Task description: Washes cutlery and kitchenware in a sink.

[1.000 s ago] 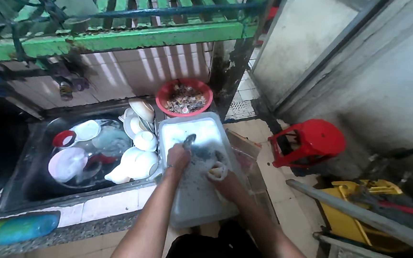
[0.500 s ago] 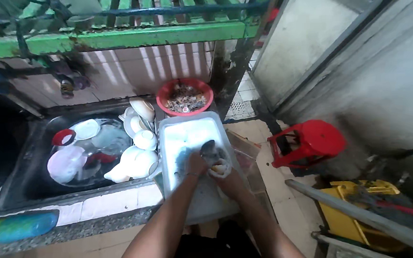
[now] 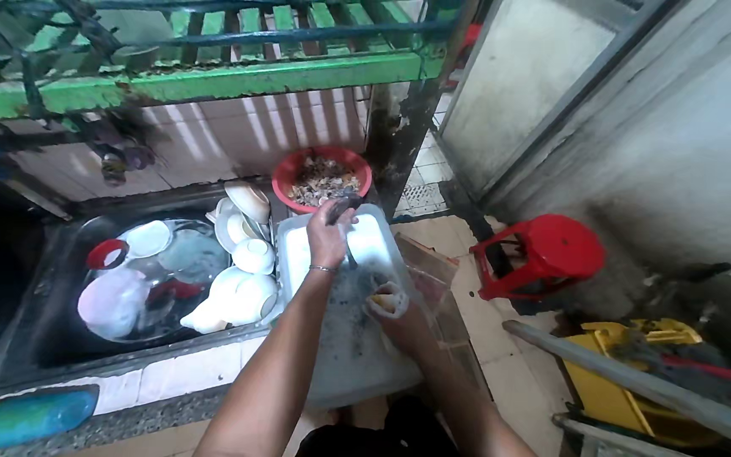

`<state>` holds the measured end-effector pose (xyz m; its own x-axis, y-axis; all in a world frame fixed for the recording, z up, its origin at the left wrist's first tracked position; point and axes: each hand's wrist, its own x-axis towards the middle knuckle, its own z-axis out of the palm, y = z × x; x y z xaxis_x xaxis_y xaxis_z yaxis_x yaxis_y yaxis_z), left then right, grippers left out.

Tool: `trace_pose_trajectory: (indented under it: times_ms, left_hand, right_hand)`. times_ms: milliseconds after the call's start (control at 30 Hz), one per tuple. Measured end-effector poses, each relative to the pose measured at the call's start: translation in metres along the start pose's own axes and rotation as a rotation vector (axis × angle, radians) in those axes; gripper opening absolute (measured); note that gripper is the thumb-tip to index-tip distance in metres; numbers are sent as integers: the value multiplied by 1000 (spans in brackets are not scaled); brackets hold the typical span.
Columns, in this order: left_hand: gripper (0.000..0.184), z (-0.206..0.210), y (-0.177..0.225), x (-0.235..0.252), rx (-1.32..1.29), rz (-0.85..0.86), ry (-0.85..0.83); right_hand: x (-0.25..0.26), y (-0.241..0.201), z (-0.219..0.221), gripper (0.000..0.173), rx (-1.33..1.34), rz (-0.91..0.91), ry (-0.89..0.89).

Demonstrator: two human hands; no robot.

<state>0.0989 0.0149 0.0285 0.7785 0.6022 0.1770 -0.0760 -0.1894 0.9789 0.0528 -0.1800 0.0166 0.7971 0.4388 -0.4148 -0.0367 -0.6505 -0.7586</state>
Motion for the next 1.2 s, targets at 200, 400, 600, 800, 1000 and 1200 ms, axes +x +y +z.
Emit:
trace_pose_trajectory:
  times_ms: [200,400,600,800,1000,1200]
  left_hand:
    - [37,11,-64,-25,429,-272,-66]
    - [37,4,-51,-14,233,-428,-28]
    - [26,-34,5,-40,-121,-636,-198]
    - [30,-34,22,-91,-58,-700,-309]
    - [29,-63,20,-92,20,-686,-376]
    - [33,-78,13,-87,68,-784,-404]
  right_hand:
    - [3,6,4,50,59,-52,32]
    - [6,9,18,92,-302,-17,-205]
    - [15,-8,3,36,-144,-153,22]
    - [83,-59,-2,55,745,38,189]
    - [93,-70,15,42,462,-55,270]
    - [91,-74,21,44,481,-69,174]
